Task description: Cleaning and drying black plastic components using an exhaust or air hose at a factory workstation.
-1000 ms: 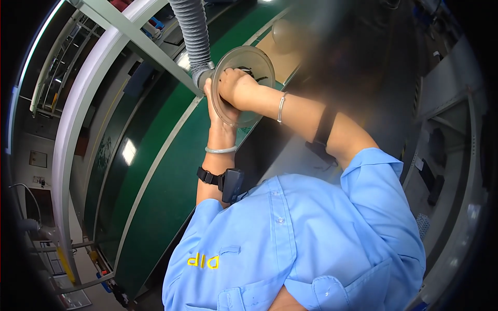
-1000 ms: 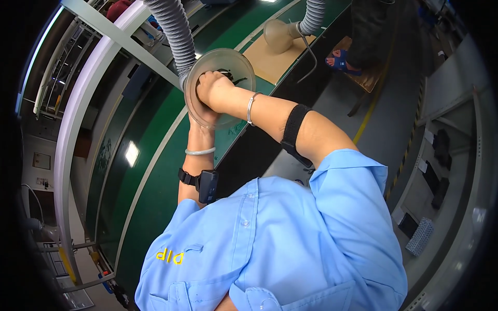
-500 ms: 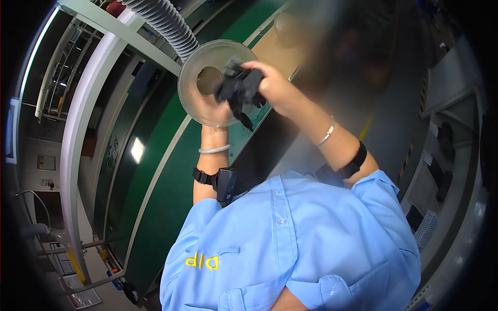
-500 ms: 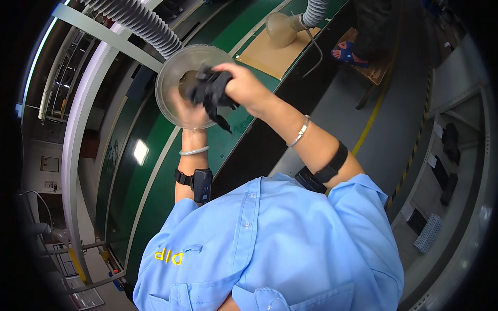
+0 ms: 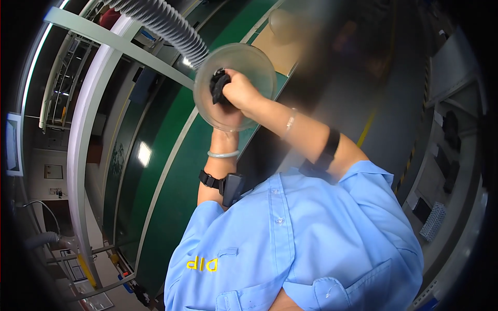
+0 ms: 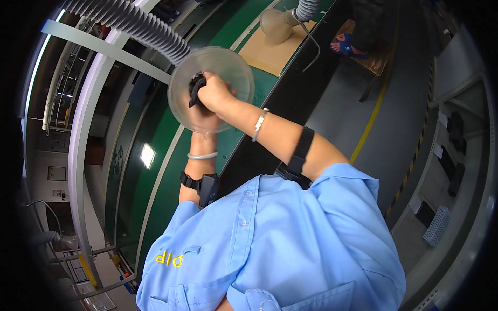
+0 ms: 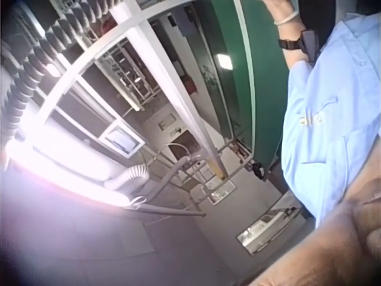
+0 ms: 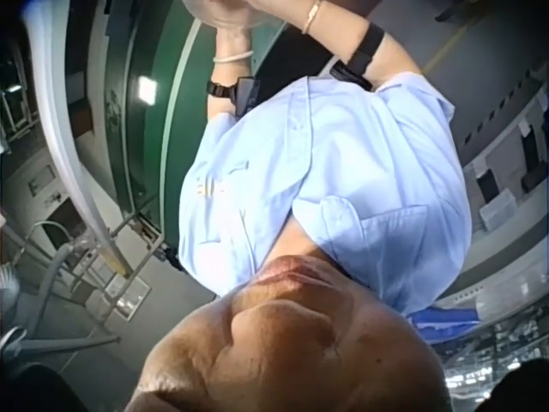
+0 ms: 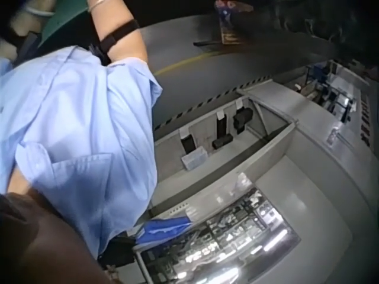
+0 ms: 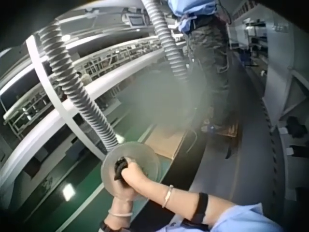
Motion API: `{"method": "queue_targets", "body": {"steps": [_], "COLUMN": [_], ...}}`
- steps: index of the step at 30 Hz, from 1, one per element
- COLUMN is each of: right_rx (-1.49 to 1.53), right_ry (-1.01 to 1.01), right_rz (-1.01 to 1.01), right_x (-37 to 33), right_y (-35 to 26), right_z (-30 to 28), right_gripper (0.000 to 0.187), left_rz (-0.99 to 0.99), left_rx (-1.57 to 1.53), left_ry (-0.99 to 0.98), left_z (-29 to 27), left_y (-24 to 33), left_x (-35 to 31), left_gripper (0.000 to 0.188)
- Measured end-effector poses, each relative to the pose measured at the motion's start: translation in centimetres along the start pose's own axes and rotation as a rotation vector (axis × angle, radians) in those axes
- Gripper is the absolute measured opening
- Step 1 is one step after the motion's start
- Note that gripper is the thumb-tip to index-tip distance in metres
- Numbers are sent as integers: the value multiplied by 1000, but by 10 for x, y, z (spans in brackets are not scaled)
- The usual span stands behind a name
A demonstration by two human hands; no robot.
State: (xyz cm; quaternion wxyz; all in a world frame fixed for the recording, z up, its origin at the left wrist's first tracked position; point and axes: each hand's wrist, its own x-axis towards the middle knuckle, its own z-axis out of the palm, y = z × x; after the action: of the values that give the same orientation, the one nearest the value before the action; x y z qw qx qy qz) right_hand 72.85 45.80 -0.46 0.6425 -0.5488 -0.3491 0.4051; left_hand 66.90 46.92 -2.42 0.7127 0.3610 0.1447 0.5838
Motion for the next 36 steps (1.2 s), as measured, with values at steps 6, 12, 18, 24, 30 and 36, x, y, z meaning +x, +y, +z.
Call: {"method": "queue_targets", "body": {"steps": [6, 12, 18, 24, 30, 36], "right_rx": [-60, -214, -199, -255, -306, -348], "right_ry": [-224, -169, -104, -167, -53, -364], "right_rz": [179, 118, -122, -46, -168, -24], "right_x": [-3, -9, -12, -15, -21, 5], "right_y": [-15, -12, 6, -5, 8, -4], "right_z": [-4, 0, 4, -5, 8, -11], "right_gripper": [45, 43, 41, 46, 36, 31], "left_rz": [-229, -234, -303, -287, -285, -326], "left_rx": [-80, -54, -65, -16, -20, -64], "left_ry": [-6, 27, 130, 156, 98, 65], "left_z": [-2, 19, 10, 17, -3, 12], "left_y": [5, 17, 9, 10, 4, 7], "left_x": [-8, -14, -11, -15, -17, -16], "left_gripper": [36, 37, 38, 38, 37, 38]}}
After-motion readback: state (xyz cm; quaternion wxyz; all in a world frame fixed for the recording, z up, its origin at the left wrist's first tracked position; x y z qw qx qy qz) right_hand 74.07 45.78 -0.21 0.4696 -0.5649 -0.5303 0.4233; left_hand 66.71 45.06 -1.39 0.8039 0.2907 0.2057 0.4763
